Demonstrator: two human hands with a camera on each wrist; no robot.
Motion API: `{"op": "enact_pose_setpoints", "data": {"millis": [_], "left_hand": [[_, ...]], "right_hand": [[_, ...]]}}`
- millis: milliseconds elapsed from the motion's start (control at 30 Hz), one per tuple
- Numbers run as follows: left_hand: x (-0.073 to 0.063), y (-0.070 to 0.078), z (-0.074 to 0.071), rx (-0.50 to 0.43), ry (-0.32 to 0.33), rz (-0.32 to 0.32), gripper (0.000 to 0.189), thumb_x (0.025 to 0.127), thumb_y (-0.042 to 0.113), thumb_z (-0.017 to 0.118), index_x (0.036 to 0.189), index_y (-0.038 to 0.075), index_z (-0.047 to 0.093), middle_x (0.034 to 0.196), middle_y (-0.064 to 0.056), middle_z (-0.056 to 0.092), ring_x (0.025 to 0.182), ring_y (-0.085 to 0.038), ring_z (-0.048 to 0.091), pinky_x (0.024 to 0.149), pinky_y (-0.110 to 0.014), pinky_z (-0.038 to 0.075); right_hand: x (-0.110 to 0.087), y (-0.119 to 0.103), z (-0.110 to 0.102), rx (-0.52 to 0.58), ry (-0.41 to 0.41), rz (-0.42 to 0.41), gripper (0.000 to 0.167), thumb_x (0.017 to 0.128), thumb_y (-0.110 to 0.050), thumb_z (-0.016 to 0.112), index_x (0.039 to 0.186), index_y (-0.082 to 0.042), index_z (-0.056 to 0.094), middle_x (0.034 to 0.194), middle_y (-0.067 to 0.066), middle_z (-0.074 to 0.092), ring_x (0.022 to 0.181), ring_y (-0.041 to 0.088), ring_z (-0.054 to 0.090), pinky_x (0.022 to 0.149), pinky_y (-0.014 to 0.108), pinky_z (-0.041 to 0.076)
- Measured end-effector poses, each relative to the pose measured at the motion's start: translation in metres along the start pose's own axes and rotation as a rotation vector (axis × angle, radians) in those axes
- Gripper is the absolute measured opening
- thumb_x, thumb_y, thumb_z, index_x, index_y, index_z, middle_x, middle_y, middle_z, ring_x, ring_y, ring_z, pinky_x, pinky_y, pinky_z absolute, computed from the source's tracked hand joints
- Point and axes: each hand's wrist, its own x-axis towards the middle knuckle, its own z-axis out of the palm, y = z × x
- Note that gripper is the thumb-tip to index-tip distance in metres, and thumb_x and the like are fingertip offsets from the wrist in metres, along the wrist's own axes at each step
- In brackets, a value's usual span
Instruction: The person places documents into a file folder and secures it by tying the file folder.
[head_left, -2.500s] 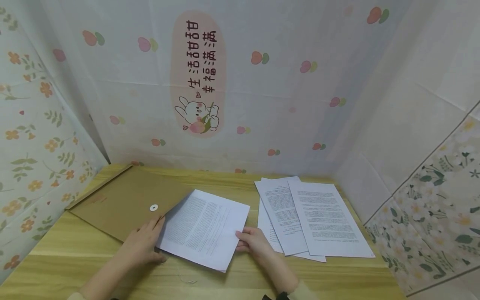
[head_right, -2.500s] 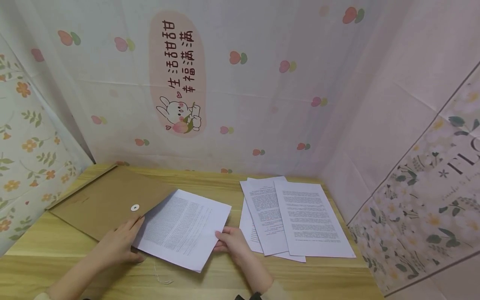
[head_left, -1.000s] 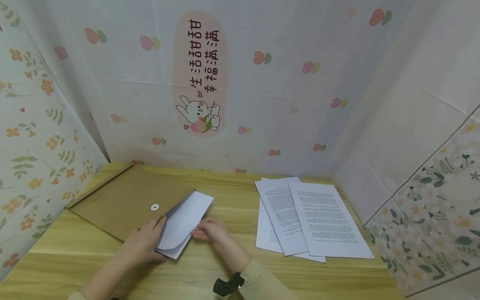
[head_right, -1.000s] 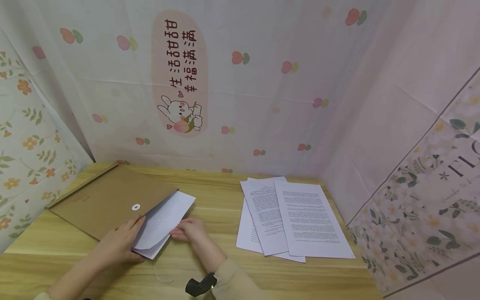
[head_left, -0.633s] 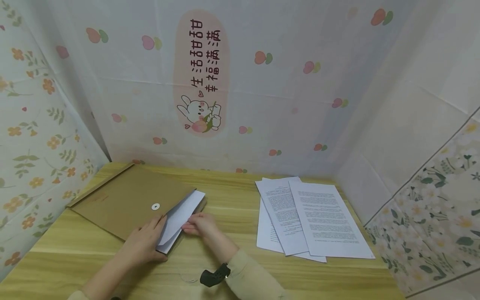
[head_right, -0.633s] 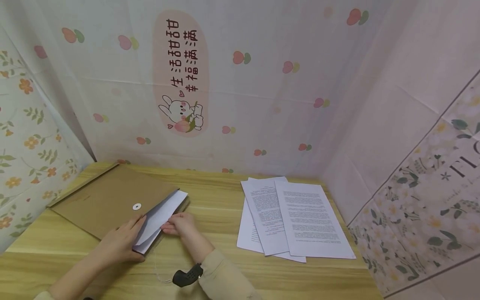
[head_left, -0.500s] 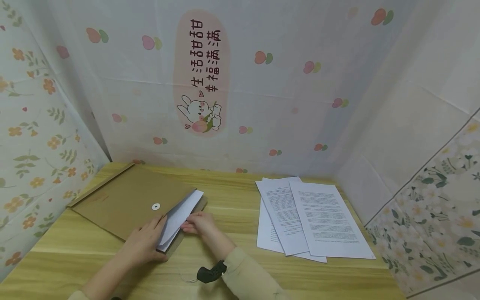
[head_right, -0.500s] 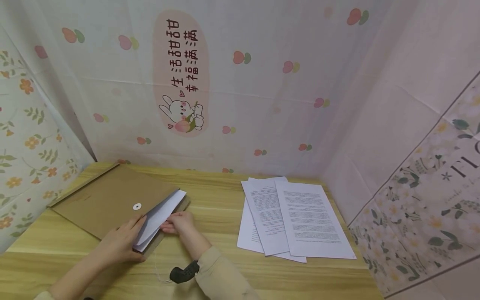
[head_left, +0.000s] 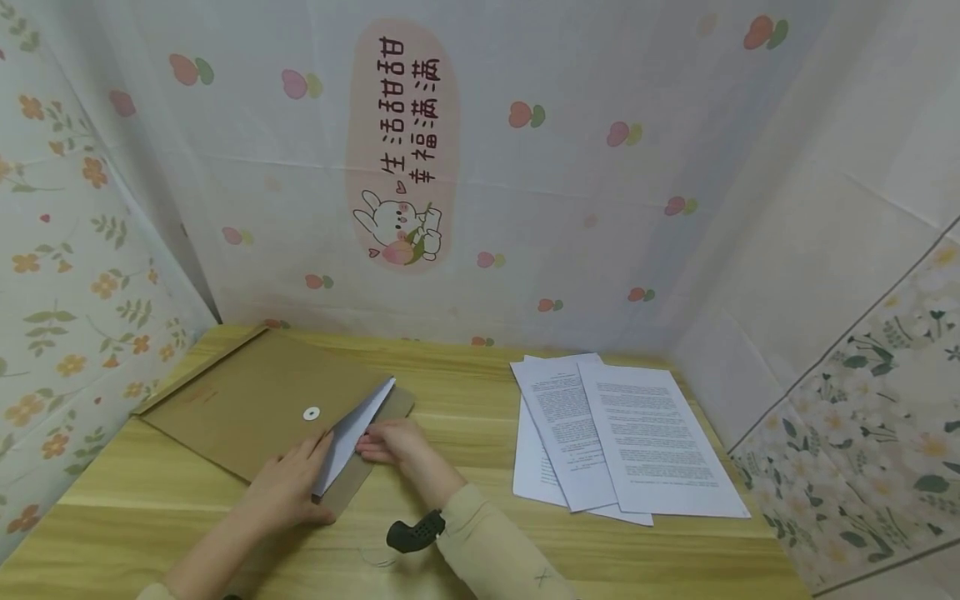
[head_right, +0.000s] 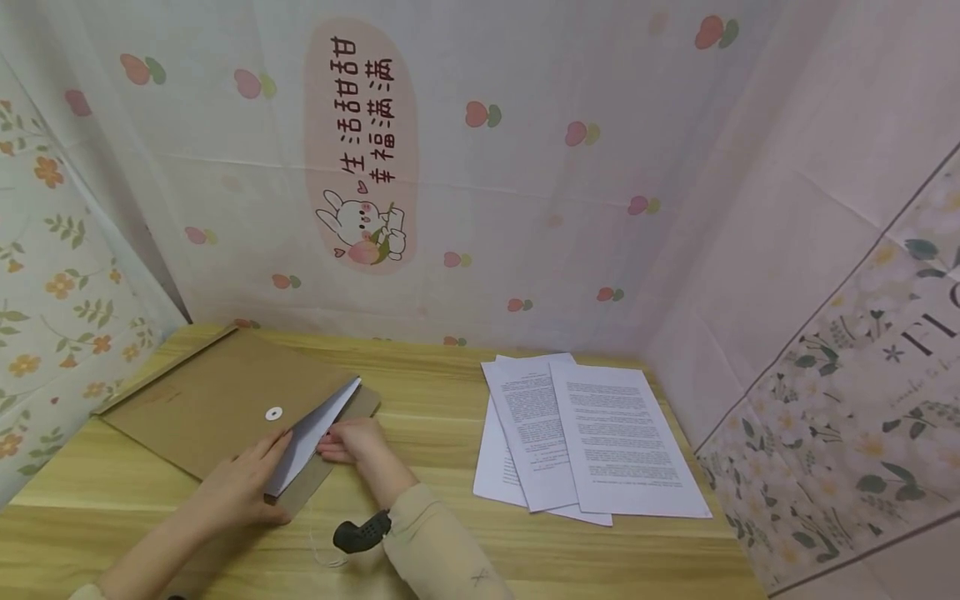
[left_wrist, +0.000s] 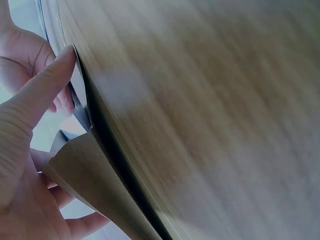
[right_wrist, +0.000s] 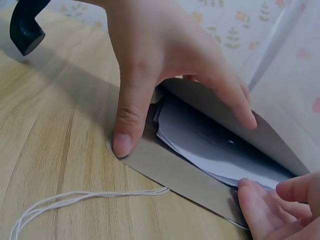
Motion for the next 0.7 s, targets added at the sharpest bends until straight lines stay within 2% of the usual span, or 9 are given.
{"op": "enact_pose_setpoints", "data": {"millis": [200, 533, 700], "left_hand": [[0.0008, 0.0006, -0.0027, -0.007, -0.044, -0.01, 0.116, 0.053, 0.048, 0.089, 0.137, -0.014, 0.037, 0.137, -0.033, 0.04, 0.115, -0.048, 0.049, 0.08, -0.065, 0.044], [0.0014, 0.0011, -0.0021, -0.012, -0.048, -0.017, 0.115, 0.053, 0.047, 0.089, 0.136, -0.014, 0.038, 0.138, -0.033, 0.038, 0.117, -0.048, 0.048, 0.08, -0.066, 0.043], [0.0013, 0.0018, -0.0028, -0.01, -0.054, -0.018, 0.113, 0.053, 0.048, 0.089, 0.135, -0.013, 0.04, 0.137, -0.034, 0.04, 0.116, -0.048, 0.048, 0.08, -0.066, 0.043]], "right_hand": [[0.0006, -0.0026, 0.006, 0.005, -0.081, 0.007, 0.032, 0.096, 0.007, 0.041, 0.125, 0.016, 0.052, 0.101, 0.022, 0.067, 0.098, 0.033, 0.065, 0.084, 0.039, 0.053], [0.0001, -0.0079, 0.0093, 0.03, -0.139, 0.037, 0.042, 0.092, 0.013, 0.039, 0.133, 0.017, 0.041, 0.123, 0.028, 0.055, 0.108, 0.038, 0.059, 0.091, 0.043, 0.05], [0.0005, -0.0088, 0.0093, 0.03, -0.156, 0.051, 0.044, 0.09, 0.013, 0.041, 0.134, 0.017, 0.04, 0.121, 0.027, 0.056, 0.111, 0.038, 0.057, 0.092, 0.045, 0.049]]}}
